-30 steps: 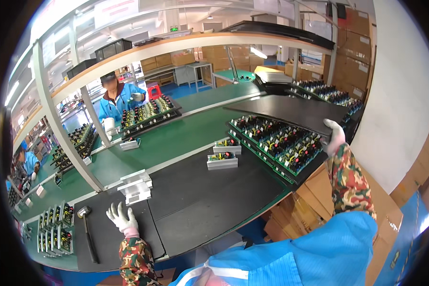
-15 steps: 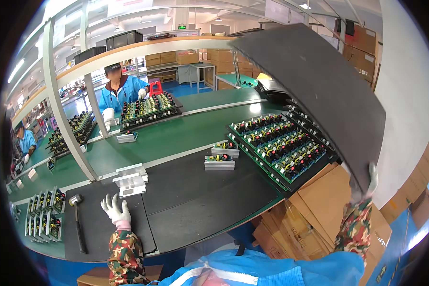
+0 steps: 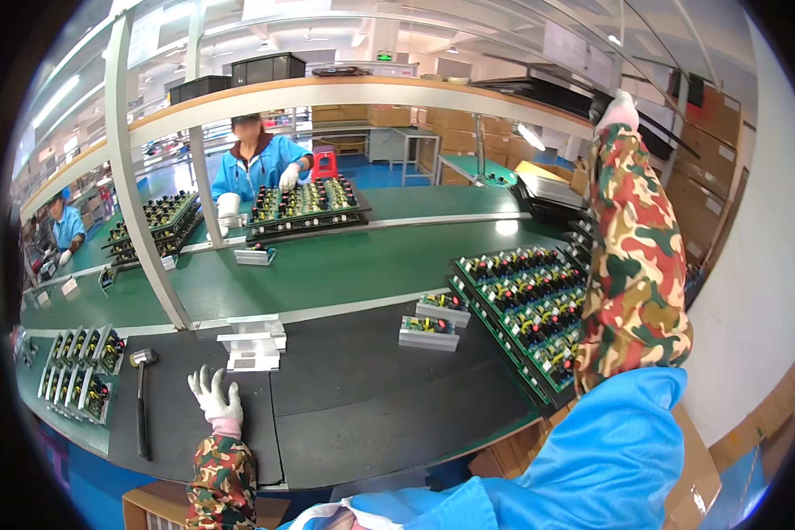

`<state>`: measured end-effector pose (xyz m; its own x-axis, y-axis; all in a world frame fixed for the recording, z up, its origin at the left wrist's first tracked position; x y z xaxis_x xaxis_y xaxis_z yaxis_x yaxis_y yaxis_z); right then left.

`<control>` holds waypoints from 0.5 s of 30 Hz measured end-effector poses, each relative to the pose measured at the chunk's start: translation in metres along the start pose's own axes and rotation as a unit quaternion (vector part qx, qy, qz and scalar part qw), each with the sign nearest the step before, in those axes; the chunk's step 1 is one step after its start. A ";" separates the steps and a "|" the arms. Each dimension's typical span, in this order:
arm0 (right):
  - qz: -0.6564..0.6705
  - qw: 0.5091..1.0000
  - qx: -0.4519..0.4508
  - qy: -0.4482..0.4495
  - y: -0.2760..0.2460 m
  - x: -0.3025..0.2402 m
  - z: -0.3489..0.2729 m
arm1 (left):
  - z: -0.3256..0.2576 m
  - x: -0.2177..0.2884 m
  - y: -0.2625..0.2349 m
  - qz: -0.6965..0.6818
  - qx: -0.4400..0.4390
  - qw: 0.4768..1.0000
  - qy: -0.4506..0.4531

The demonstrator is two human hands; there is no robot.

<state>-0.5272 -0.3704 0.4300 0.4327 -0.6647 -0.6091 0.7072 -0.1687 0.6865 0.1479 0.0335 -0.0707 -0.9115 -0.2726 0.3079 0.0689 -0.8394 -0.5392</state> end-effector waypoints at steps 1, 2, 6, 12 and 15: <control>-0.037 0.999 0.011 0.022 0.012 0.015 0.010 | 0.000 -0.001 -0.004 0.007 0.005 1.000 -0.005; -0.051 0.997 -0.027 0.046 0.024 0.034 0.019 | -0.001 -0.002 -0.008 0.012 -0.002 1.000 -0.003; -0.162 0.985 -0.061 -0.017 0.034 0.030 0.092 | -0.003 -0.002 -0.004 0.006 -0.013 1.000 0.008; -0.427 0.760 0.373 -0.318 0.038 0.062 -0.027 | -0.010 -0.014 -0.027 0.057 -0.052 0.995 -0.060; -0.540 0.652 0.163 -0.507 0.037 0.022 -0.039 | -0.002 0.003 -0.007 0.029 -0.055 0.998 -0.029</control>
<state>-0.4697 -0.3630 0.4266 -0.9276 -0.1420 -0.3454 0.0652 -0.9723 0.2246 0.1442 0.0393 -0.0679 -0.8819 -0.3488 0.3172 0.0732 -0.7659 -0.6388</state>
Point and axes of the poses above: each hand's wrist, its own z-axis towards the middle knuckle, its own y-axis out of the palm, x = y × z, the point moved 7 cm from there along z, towards the middle knuckle, and after that the axes turned 2 degrees about y, right-handed, at the moved point
